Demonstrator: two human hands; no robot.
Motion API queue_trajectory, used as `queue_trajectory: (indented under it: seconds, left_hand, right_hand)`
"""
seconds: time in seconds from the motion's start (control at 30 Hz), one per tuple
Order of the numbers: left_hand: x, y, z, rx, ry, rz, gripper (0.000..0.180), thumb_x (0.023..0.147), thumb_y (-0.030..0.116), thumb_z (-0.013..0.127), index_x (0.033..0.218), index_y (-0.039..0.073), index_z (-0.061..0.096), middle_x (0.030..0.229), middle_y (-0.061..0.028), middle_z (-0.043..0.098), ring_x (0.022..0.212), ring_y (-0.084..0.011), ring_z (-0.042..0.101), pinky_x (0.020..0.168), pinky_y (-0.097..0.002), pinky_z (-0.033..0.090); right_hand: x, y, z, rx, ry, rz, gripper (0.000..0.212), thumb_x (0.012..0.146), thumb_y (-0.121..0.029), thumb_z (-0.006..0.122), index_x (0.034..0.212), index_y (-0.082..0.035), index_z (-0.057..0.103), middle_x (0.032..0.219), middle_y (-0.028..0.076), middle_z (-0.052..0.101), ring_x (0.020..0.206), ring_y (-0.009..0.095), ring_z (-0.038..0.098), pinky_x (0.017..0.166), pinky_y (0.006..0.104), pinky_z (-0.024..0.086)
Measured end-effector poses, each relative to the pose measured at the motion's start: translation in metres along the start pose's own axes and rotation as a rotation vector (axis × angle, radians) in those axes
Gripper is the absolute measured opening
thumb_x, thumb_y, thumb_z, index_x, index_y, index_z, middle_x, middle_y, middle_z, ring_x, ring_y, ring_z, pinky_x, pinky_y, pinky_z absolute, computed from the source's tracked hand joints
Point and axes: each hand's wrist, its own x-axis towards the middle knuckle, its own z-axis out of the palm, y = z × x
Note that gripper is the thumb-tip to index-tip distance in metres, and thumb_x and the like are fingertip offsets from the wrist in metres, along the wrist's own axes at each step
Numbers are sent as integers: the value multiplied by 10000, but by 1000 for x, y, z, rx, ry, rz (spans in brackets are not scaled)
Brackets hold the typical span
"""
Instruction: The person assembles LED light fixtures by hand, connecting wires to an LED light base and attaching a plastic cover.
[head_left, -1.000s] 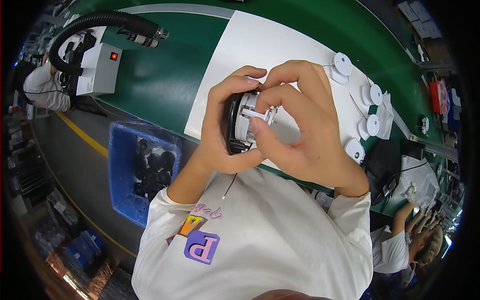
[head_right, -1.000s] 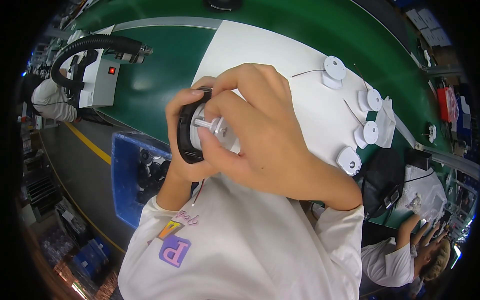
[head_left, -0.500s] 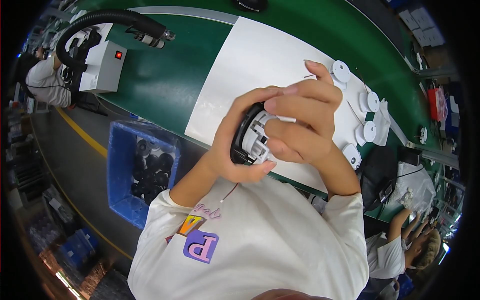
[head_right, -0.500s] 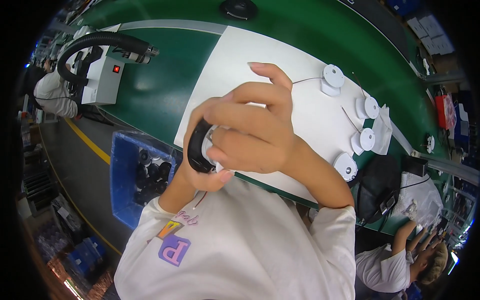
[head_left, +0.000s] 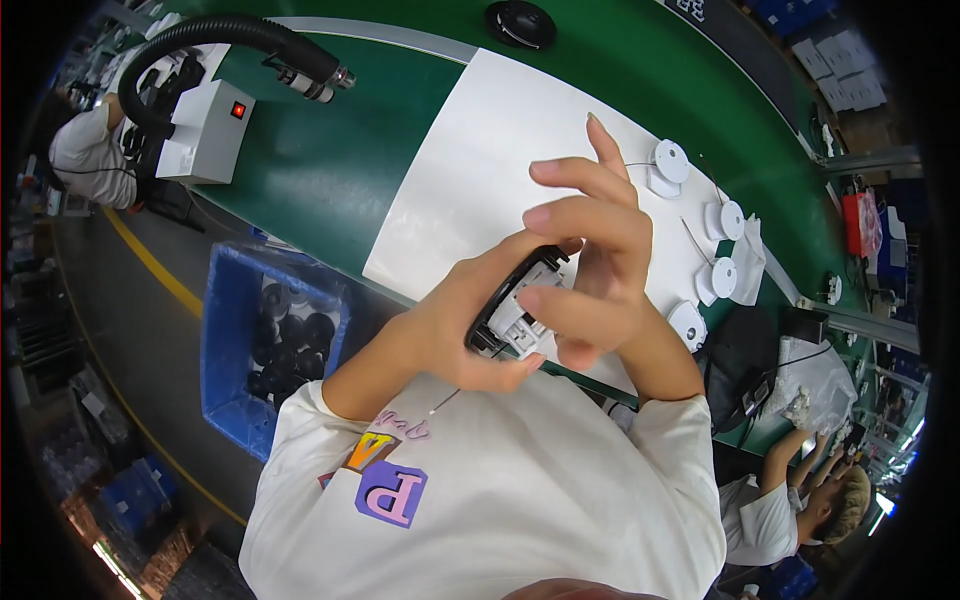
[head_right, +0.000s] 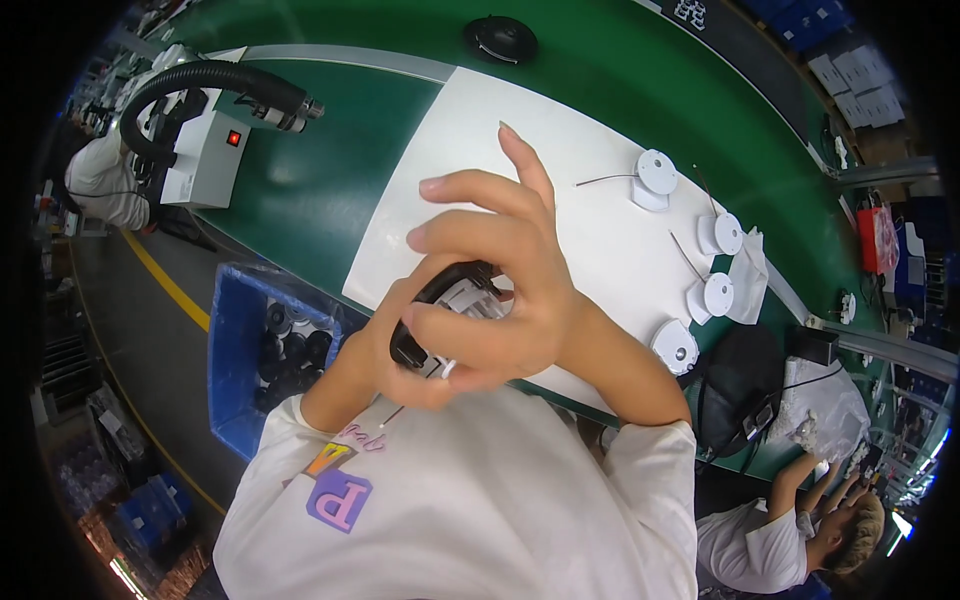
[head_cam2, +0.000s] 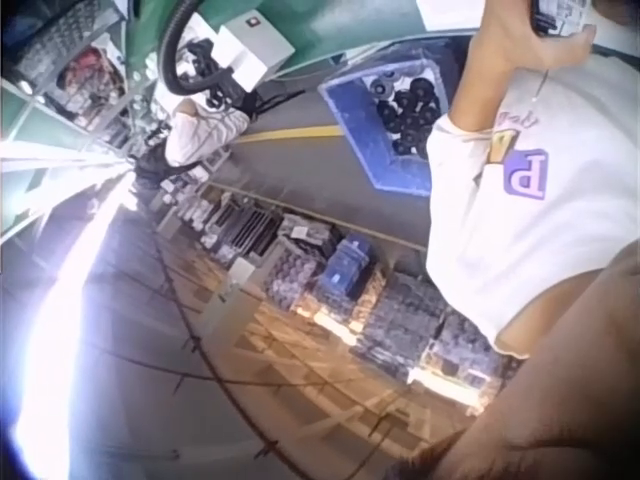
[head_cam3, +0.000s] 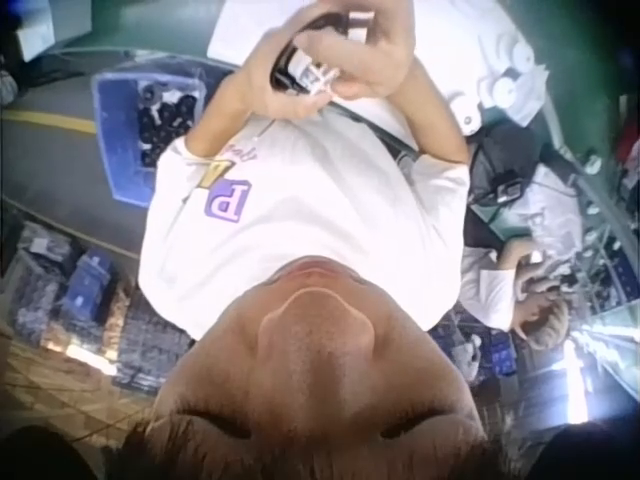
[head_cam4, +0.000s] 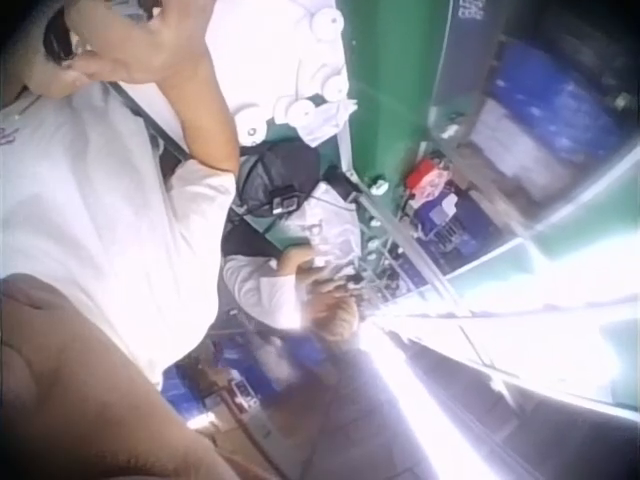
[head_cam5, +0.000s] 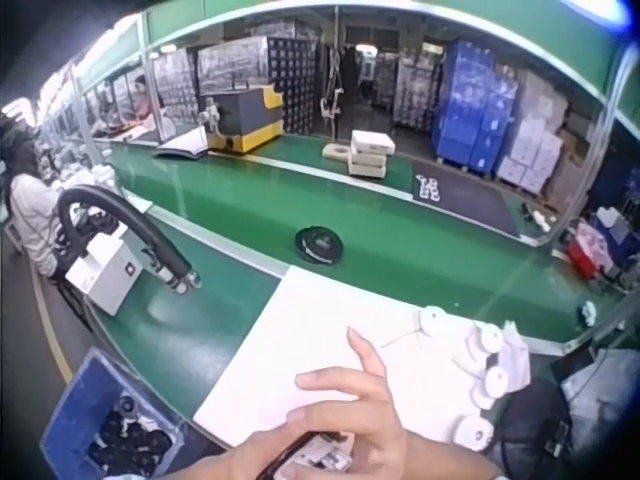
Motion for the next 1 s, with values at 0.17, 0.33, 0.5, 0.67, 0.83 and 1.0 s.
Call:
queue_trajectory:
  seconds: [0.17, 0.33, 0.5, 0.67, 0.83, 1.0]
  left_hand:
    - [-2, -6, 5, 31, 23, 37, 872, 650, 116, 695, 1439, -11, 346, 1241, -167, 547, 1067, -246, 585, 934, -325, 452]
    - [10, -5, 2, 137, 68, 88, 853, 693, 103, 691, 1450, -16, 315, 1299, -202, 491, 1140, -259, 540, 986, -347, 423]
    - [14, -26, 9, 37, 230, 192, 906, 752, 172, 766, 1467, -2, 237, 1395, -211, 369, 1212, -278, 470, 1014, -392, 411]
    - [15, -33, 7, 107, 367, 290, 968, 721, 265, 836, 1456, 12, 260, 1397, -195, 373, 1134, -249, 492, 982, -379, 423]
    - [18, -39, 1, 197, 359, 351, 1040, 675, 322, 870, 1461, 21, 259, 1431, -178, 338, 1166, -267, 460, 992, -390, 412]
    - [25, -38, 7, 224, 337, 333, 1074, 641, 287, 892, 1468, 34, 255, 1433, -180, 331, 1182, -267, 455, 1007, -396, 407]
  right_hand:
    - [-8, 18, -1, 37, -24, 117, 600, 1000, -592, 236, 1055, -137, 625, 1046, 151, 635, 970, 319, 642, 1088, 635, 227]
    - [-16, 24, -7, 102, -241, 316, 725, 989, -646, 148, 1235, -50, 478, 813, 109, 650, 722, 208, 647, 1093, 549, 311]
    - [-22, 35, 1, 106, -15, 502, 619, 1033, -523, 237, 1265, -6, 485, 952, 124, 592, 849, 243, 574, 968, 392, 395]
    - [-21, 20, -32, 148, -91, 586, 390, 1025, -294, 435, 1276, 4, 463, 1064, 149, 573, 932, 236, 558, 875, 370, 448]
    - [-22, 9, -48, 15, -340, 377, 487, 850, -197, 677, 1274, -29, 507, 1092, 169, 570, 924, 298, 575, 828, 365, 476]
    - [-39, 6, -42, 64, -320, 411, 686, 690, -209, 823, 1285, -38, 527, 1162, 166, 549, 962, 326, 578, 833, 397, 487]
